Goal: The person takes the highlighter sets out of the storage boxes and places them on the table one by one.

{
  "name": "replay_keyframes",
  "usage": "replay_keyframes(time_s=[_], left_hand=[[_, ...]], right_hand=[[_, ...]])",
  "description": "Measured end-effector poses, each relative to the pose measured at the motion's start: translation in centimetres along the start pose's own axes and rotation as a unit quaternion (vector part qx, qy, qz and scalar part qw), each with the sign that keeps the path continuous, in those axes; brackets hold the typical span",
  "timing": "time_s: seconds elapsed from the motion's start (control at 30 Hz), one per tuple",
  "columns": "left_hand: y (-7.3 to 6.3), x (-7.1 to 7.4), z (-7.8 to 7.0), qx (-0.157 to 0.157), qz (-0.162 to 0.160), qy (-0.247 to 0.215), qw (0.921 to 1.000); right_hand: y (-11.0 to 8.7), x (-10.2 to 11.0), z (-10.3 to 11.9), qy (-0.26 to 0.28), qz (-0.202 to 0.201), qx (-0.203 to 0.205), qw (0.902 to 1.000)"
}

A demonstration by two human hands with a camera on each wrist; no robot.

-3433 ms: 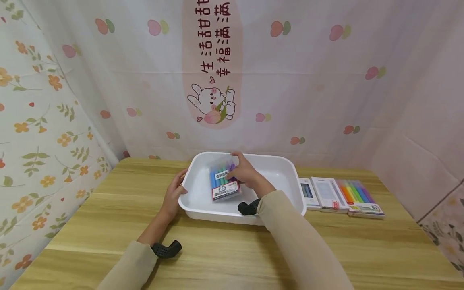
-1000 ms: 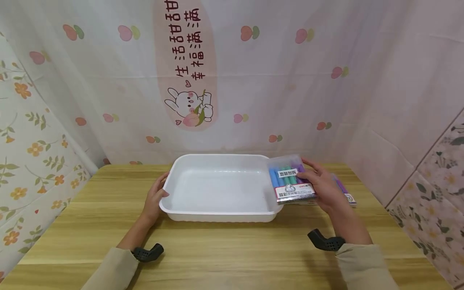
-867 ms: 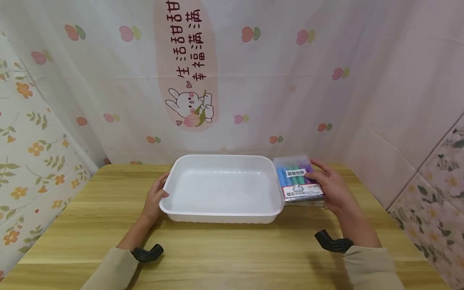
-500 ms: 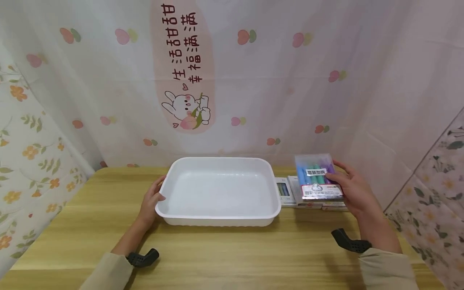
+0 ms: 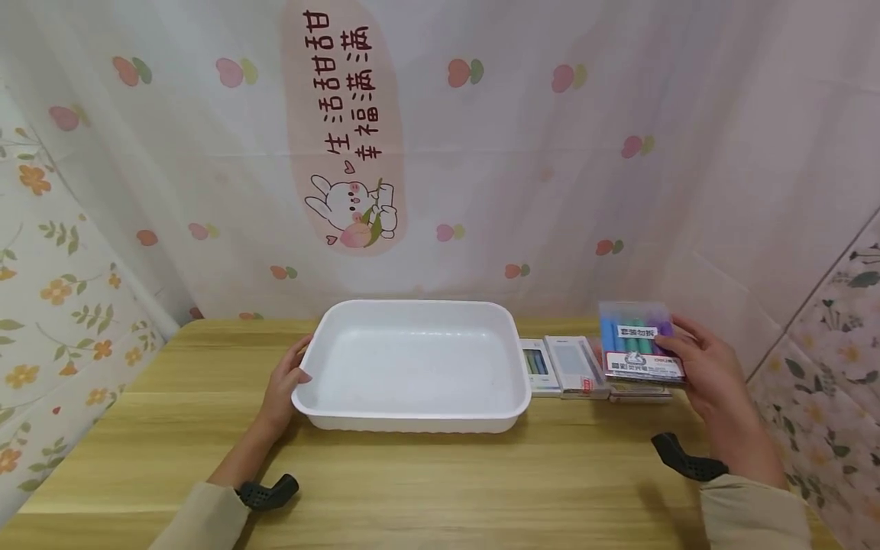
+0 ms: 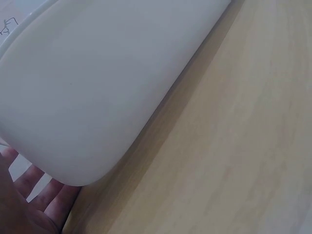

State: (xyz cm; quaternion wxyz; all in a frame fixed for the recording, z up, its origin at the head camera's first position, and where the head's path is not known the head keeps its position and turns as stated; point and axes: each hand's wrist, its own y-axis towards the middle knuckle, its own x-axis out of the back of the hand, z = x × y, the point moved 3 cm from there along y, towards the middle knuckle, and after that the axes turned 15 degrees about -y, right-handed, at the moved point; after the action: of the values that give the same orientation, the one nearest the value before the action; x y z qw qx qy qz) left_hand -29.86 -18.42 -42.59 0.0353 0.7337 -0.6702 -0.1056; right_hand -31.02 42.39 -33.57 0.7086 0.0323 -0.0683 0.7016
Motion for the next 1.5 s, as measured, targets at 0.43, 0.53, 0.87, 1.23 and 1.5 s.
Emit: replay_keyframes(time_s=[0.43,0.53,0.87,1.23,1.5], left_hand=[[-0.6,1.2,-0.8,-0.002,-0.004,0.013,0.9999],[-0.6,1.9,-1.3,0.001,-0.012,0.015,0.9998],[-0.2,2.1,-2.0,-0.005,-0.004,0.014,0.9999],[0.0,1.9,-1.9,-0.009,0.0,0.013,0.9999],[-0.6,1.9,-1.9,-0.003,-0.004,0.016,0.9999]], right_hand=[[2.8,4.0,-1.1,-0.15,0.001,-0.008,0.9886],[4.1,4.0,-1.4,-0.189,0.007,-0.008,0.9818],[5.7,5.8,-1.8,-0.374,-0.015,0.027,0.9268],[6.9,6.5,-0.9,-0.459,0.008,0.014,0.8881],[7.5,6.9,-0.8,-0.474,0.037,-0.008,0.8799]])
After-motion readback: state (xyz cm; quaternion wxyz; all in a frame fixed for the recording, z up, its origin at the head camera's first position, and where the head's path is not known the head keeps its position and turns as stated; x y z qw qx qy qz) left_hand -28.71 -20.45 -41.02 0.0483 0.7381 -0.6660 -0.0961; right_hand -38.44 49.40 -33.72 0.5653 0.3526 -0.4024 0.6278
